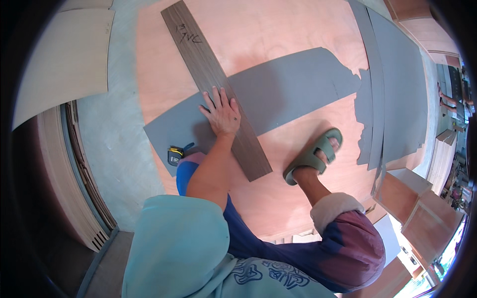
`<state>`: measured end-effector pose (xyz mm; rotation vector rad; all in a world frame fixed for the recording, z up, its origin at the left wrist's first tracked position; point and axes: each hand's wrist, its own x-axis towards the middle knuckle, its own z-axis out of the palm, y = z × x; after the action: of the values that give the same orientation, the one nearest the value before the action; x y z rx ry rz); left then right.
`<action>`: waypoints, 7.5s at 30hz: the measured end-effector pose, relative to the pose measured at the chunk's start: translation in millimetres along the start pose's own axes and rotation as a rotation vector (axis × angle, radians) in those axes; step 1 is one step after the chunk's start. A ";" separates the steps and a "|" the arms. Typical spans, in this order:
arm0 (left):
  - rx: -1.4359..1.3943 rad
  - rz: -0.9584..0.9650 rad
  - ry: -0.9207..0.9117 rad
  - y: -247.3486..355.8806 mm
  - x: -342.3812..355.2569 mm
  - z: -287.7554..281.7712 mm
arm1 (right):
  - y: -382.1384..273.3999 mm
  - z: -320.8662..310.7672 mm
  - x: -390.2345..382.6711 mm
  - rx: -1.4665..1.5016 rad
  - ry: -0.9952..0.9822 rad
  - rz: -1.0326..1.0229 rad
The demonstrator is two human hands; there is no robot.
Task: The person kneels on the floor and uses a utility knife to cut a gray flooring sheet. They measure the sheet with a tape measure, use a wooden plank as a straightedge guide, and score the material to create a cut line.
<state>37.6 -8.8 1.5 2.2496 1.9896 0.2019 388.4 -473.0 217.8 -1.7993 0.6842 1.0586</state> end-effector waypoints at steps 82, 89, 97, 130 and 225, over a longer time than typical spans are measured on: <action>0.012 -0.008 -0.132 -4.2 2.7 -1.4 | 19.0 603.7 -0.5 -1.423 -0.661 -0.730; 0.045 0.043 -0.135 1.4 -1.2 -5.4 | 30.5 569.1 17.8 -1.615 -0.698 -1.067; 0.095 -0.001 -0.071 4.1 -1.4 -1.4 | 72.8 396.9 5.2 -1.882 -0.551 -0.642; 0.047 0.038 -0.032 2.2 -4.5 0.3 | 17.3 395.4 -41.4 -2.076 -0.482 -0.463; -0.795 -0.511 -0.175 -290.6 -55.6 -72.6 | 211.0 533.5 -40.3 -1.734 -1.443 -1.897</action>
<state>-266.0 -28.0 17.8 1.2052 1.8509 0.5839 2.1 -82.5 47.3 -0.9446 -2.8205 0.8277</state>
